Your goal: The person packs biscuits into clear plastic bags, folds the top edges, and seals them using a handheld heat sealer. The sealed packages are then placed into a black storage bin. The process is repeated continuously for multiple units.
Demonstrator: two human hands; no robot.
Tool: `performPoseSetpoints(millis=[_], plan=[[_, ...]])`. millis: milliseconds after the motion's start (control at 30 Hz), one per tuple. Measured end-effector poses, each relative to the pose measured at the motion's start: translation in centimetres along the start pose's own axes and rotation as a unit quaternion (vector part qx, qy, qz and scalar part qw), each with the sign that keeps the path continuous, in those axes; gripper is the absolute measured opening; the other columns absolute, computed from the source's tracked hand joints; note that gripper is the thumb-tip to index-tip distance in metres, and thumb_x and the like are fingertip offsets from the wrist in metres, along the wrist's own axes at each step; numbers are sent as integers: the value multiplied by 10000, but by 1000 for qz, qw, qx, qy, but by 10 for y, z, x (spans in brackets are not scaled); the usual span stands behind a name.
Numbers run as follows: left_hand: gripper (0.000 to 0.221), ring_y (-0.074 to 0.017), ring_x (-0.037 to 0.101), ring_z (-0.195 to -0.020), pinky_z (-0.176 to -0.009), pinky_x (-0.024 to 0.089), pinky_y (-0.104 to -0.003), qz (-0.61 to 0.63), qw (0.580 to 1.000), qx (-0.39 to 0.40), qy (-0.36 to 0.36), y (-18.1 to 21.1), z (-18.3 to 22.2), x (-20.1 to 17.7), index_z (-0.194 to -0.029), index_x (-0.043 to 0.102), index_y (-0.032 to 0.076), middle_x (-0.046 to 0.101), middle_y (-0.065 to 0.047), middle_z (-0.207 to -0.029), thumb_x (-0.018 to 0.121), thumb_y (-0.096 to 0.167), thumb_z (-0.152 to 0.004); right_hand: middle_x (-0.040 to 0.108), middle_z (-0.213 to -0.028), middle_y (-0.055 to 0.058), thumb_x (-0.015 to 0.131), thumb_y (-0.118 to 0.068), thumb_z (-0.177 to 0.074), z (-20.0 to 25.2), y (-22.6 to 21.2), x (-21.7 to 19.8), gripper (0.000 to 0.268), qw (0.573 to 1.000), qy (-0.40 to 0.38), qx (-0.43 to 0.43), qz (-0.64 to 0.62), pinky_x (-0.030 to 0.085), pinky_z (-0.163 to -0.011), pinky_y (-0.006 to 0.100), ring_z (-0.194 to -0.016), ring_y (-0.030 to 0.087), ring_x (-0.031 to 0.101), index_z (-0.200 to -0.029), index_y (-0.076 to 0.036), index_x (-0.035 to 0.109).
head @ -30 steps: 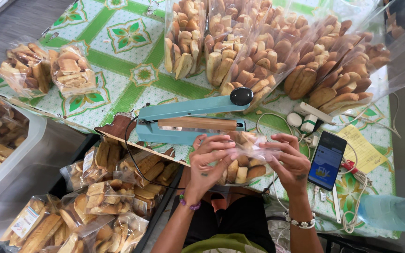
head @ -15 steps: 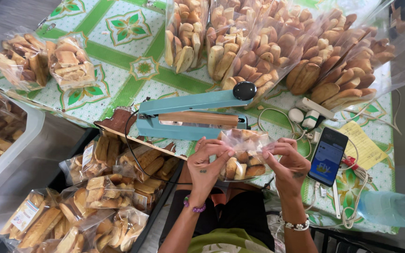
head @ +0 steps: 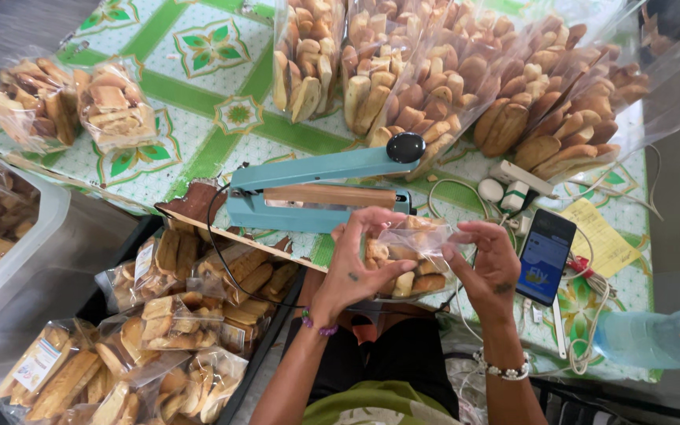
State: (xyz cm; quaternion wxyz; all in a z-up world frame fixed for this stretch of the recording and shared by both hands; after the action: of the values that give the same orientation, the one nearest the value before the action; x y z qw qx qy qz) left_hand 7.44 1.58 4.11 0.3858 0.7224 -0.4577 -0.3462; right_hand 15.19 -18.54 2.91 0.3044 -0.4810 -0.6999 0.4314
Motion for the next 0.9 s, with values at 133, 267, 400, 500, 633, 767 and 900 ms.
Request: performPoseSetpoints(millis=[133,267,400,500,633,767,900], plan=[[675,-161,693,-1069,-1057,296,-406,-62,995,-69,-43,-9,-8,10,-1312,549,102,796,-60,-1031,889,265,-752,586,-1227,79,767,62,-765,-6,-16,7,691,994,-94,-35,30,401,-1131,321,-1193,153,573,-1393,23,480],[599,-122,734,-976,-1100,447,-368,69,989,-123,-35,-24,-11,14,-1322,592,163,796,13,-929,863,345,-820,618,-1144,56,780,64,-792,-11,-8,2,696,996,-82,5,25,439,-1082,331,-1104,139,609,-1424,11,492],[530,-159,648,-1099,-1081,375,-384,-40,998,-41,-36,-14,-12,10,-1227,745,177,717,-12,-1038,913,312,-742,654,-1044,56,796,58,-835,-9,-4,1,680,996,-67,6,60,444,-1111,328,-1068,136,617,-1457,7,527],[586,-165,655,-1109,-1138,259,-417,-77,995,-36,-53,-7,-10,8,-1270,733,171,750,-15,-1033,905,333,-734,627,-1065,45,821,16,-806,-9,-9,9,743,993,-111,5,35,442,-1057,319,-1078,133,600,-1473,-5,495],[604,-148,686,-1106,-1168,270,-410,-79,991,-83,-67,-8,-12,10,-1302,714,191,782,4,-1007,886,351,-745,597,-1220,82,811,-24,-794,-11,-13,9,748,988,-143,13,55,410,-1103,339,-1209,163,556,-1459,7,469],[641,-186,635,-1217,-1132,295,-404,-65,996,-14,-54,2,-9,4,-1298,686,153,717,-28,-1227,897,331,-719,584,-1310,123,746,-10,-855,-9,-10,-2,627,994,-111,-5,-22,426,-1112,378,-1287,207,555,-1427,21,490],[421,-148,626,-1295,-1179,440,-363,266,962,-52,-18,-6,2,-10,-1331,676,197,688,20,-1332,752,344,-944,599,-1343,186,636,-57,-969,2,0,-18,453,964,-33,12,-265,490,-1002,390,-1157,209,583,-1389,65,521]])
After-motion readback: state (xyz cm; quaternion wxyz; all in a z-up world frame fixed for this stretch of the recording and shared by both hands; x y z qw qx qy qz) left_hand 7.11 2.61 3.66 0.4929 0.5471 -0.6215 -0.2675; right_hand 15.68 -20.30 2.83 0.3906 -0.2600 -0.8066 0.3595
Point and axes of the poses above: each hand's wrist, its own z-axis away from the middle knuckle, its own x-axis out of the palm, y = z × x, the point moved 8 cm from there along -z, towards the middle knuckle
